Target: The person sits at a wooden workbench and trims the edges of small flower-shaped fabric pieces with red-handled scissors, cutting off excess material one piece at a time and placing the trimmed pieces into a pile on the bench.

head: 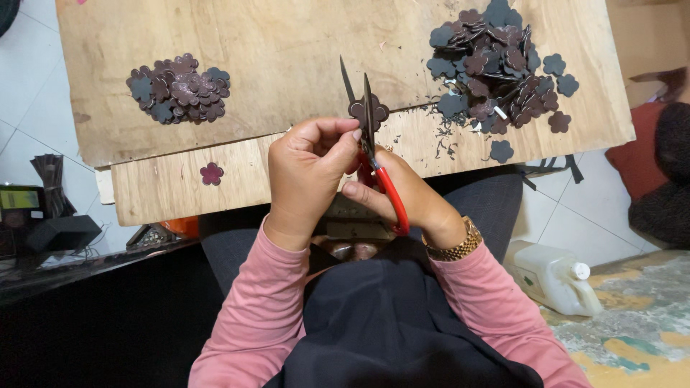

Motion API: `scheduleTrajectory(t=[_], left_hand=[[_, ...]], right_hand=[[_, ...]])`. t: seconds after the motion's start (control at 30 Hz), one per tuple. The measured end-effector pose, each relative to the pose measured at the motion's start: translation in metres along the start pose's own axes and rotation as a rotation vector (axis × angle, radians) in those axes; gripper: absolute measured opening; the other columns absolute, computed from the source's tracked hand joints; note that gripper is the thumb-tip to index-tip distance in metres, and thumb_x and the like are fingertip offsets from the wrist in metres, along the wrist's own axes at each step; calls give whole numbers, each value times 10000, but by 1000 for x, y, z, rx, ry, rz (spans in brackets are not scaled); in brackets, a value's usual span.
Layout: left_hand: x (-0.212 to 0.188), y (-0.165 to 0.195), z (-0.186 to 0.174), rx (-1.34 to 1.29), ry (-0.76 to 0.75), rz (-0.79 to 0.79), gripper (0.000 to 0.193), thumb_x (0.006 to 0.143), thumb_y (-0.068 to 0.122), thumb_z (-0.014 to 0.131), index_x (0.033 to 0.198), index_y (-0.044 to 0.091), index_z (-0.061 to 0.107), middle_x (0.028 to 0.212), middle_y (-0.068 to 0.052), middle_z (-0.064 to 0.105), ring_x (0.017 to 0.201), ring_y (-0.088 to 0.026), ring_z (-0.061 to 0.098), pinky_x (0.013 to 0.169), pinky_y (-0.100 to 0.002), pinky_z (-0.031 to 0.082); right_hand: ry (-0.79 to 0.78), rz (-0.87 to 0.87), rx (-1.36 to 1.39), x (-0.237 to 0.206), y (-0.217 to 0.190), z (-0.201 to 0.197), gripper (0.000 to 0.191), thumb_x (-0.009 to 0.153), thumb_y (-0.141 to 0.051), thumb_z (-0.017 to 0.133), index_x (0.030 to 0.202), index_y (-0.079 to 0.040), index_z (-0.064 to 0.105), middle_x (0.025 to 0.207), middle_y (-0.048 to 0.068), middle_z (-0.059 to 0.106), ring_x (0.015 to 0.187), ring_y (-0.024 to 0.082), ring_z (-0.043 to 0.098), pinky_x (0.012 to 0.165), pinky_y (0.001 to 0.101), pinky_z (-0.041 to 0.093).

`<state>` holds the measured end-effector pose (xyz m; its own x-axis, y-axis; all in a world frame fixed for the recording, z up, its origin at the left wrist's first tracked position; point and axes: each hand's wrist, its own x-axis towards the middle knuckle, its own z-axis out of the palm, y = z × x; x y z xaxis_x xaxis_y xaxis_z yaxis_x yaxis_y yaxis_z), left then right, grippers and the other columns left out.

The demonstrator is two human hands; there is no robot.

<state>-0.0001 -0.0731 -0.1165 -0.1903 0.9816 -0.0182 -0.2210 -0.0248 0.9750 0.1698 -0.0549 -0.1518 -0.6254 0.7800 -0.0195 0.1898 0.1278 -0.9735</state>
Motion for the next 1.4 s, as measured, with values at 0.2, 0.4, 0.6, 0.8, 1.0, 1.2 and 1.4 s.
scheduleTrajectory(t=[0.2, 0.4, 0.6, 0.8, 1.0, 1.2, 1.4], left_hand=[[1, 0, -1, 13, -7, 24, 114, 948, 4, 715, 1048, -46, 739, 825, -56, 739, 667, -60, 656, 603, -202, 540], [3, -3, -2, 34, 3, 47, 112, 950, 5, 723, 1047, -48, 737, 851, -53, 745, 712, -59, 671, 645, -199, 552], [3, -9, 1, -84, 8, 100, 89, 992, 15, 690, 1068, -31, 676, 941, -56, 749, 848, -78, 713, 772, -212, 583], [6, -12, -5, -93, -45, 35, 103, 1000, 14, 677, 1088, -17, 633, 918, -42, 715, 835, -85, 676, 737, -218, 543], [9, -11, -11, -101, -17, 97, 86, 1014, 60, 666, 1072, 13, 623, 946, -2, 684, 876, -66, 666, 783, -212, 546], [9, -7, -17, -59, -16, 78, 93, 1004, 67, 695, 1070, 10, 661, 935, -11, 687, 827, -65, 617, 738, -213, 516], [4, -10, -6, -103, -227, 24, 78, 997, 62, 687, 1041, 4, 659, 901, -38, 713, 810, -85, 679, 729, -231, 569]], right_hand=[[-14, -109, 90, 0, 8, 1, 401, 1045, -386, 643, 1184, -28, 529, 996, -12, 559, 898, 90, 517, 790, 263, 489], [-2, -27, 38, 2, 11, 0, 391, 1022, -443, 613, 1048, -61, 535, 892, -8, 529, 810, 100, 474, 722, 266, 463], [1, -68, 29, -3, 4, -4, 480, 1011, -503, 638, 1087, -38, 544, 958, 9, 567, 868, 105, 528, 778, 270, 506], [-55, -68, 22, -6, -4, -7, 549, 985, -542, 639, 1182, -34, 575, 980, 12, 579, 876, 115, 540, 792, 267, 498], [-76, 8, 56, -5, -3, -3, 553, 982, -533, 629, 1235, -42, 601, 922, 10, 563, 829, 98, 521, 755, 262, 474], [90, 19, 542, -1, -4, 11, 388, 1035, -350, 566, 1246, -25, 574, 1079, 35, 660, 955, 124, 629, 847, 298, 525], [443, -70, 585, 6, -4, 6, 193, 1029, -138, 626, 1164, -2, 611, 1011, 59, 667, 921, 155, 633, 839, 322, 543]])
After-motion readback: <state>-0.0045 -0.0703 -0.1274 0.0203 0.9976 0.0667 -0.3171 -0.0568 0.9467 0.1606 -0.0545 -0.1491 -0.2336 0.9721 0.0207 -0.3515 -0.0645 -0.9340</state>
